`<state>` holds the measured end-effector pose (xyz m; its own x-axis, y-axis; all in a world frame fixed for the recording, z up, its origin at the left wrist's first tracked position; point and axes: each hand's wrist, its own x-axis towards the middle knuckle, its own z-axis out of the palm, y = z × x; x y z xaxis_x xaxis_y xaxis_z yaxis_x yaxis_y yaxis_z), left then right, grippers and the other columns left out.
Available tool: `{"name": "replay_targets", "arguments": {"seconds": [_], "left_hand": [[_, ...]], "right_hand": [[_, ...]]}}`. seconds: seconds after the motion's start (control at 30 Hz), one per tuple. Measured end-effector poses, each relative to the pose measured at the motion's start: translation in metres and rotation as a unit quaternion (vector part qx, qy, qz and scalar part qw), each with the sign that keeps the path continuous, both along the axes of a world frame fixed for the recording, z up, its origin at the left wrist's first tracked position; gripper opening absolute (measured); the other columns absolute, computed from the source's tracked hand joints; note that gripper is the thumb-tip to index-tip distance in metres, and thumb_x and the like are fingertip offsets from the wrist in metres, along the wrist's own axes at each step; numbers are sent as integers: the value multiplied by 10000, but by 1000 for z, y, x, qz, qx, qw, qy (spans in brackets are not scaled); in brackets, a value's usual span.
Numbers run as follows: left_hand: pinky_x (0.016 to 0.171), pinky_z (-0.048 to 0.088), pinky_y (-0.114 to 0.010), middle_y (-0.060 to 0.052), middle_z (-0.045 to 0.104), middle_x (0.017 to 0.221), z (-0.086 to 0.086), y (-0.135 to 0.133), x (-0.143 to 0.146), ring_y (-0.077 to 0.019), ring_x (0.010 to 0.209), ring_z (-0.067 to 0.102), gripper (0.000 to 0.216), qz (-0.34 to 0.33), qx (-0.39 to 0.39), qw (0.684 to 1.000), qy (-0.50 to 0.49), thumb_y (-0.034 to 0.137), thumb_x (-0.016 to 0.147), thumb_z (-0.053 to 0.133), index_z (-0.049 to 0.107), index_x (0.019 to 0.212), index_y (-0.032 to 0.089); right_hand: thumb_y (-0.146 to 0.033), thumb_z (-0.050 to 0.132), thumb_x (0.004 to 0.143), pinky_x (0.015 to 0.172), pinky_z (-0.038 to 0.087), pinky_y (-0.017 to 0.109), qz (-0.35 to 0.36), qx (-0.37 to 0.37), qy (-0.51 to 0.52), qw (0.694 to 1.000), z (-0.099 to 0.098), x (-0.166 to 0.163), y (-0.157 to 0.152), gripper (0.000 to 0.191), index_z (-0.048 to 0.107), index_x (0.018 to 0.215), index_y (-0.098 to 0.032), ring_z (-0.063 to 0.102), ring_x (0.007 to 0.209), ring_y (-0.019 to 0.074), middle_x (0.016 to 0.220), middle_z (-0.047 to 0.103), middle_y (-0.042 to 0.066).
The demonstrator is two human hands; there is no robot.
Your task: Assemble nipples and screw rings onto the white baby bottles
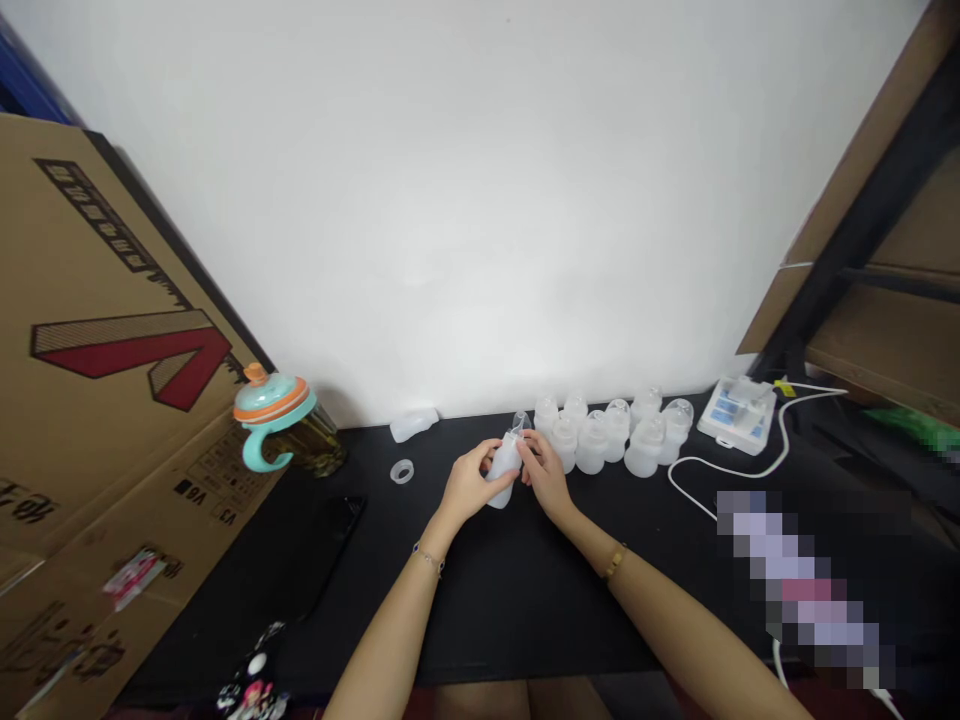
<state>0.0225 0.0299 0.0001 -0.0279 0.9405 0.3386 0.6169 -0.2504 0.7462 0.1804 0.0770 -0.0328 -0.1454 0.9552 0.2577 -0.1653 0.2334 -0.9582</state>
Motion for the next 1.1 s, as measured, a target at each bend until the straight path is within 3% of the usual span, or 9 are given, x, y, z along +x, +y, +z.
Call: {"name": "replay_targets", "arguments": {"seconds": [0.7, 1.1], "left_hand": [[725, 507, -281, -35, 707, 894, 5, -1, 0, -173, 780, 618, 515, -38, -56, 994, -83, 448, 795, 747, 681, 1210, 149], [798, 505, -307, -69, 732, 994, 6, 0, -1, -218, 896, 667, 483, -105, -94, 976, -164, 490, 867, 687, 667, 1211, 152]], "right_hand": [[-610, 624, 889, 414, 393, 245, -4, -20, 20, 1000, 2, 0, -2, 468, 607, 1142, -216, 480, 463, 91, 909, 698, 29], [-625, 634, 869, 405, 383, 246, 1, -40, 40, 998, 5, 0, -3, 492, 617, 1126, -205, 484, 451, 91, 895, 699, 33]]}}
